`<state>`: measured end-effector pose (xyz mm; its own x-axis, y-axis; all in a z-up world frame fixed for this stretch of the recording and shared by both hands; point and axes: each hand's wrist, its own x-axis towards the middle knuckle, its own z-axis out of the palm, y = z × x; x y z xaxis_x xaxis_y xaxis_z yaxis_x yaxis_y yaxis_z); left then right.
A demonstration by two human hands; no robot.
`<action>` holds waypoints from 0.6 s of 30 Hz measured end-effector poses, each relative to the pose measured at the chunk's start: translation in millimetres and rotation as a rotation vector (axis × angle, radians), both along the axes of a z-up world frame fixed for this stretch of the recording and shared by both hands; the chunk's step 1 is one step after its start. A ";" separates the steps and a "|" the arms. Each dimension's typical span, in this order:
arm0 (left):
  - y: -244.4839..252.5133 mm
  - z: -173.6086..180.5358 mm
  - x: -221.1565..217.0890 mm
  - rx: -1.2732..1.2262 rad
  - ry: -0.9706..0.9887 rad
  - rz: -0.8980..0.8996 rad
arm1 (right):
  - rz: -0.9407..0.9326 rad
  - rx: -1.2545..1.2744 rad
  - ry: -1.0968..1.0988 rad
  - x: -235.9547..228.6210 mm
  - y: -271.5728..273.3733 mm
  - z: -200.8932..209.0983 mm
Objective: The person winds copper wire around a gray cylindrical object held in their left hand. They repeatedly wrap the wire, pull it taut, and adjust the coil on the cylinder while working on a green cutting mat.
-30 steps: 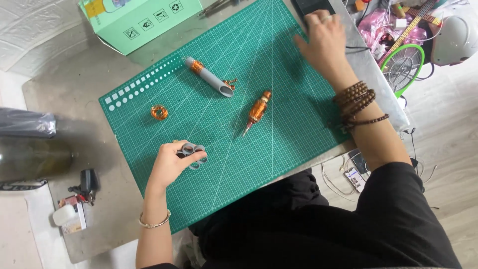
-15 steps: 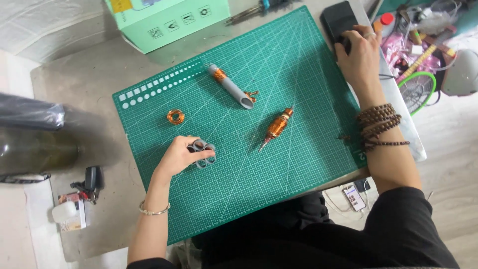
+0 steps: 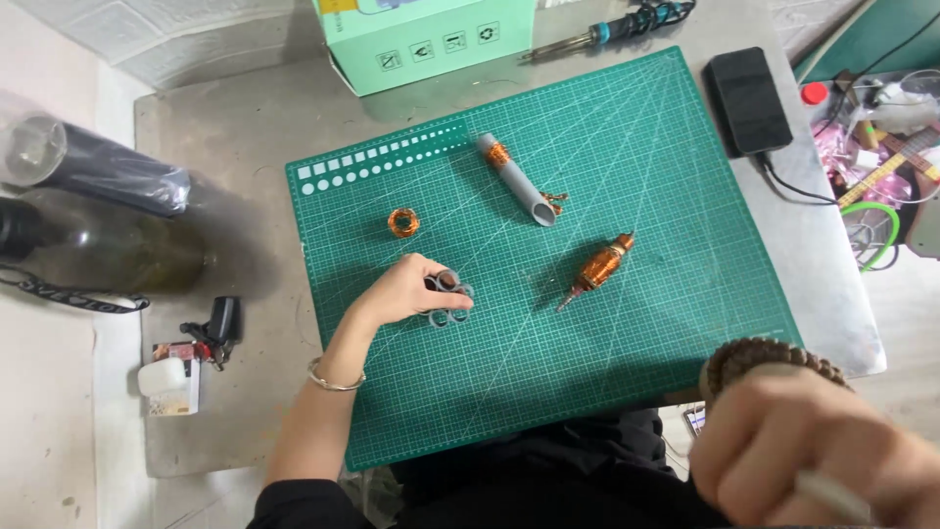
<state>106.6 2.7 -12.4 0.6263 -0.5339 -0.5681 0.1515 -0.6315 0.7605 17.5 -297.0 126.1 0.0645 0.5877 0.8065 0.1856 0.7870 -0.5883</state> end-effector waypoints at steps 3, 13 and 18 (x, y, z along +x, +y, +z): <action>2.2 -7.1 -11.5 -0.157 -0.055 0.047 | -0.120 -0.239 -0.112 -27.8 -77.5 -81.2; 7.0 -19.8 -7.3 -0.249 -0.077 0.053 | -0.697 -1.453 -0.676 -135.4 -90.7 -219.6; 9.2 -21.2 -10.4 -0.302 -0.110 0.172 | -0.947 -2.028 -1.033 -122.4 -38.5 -166.5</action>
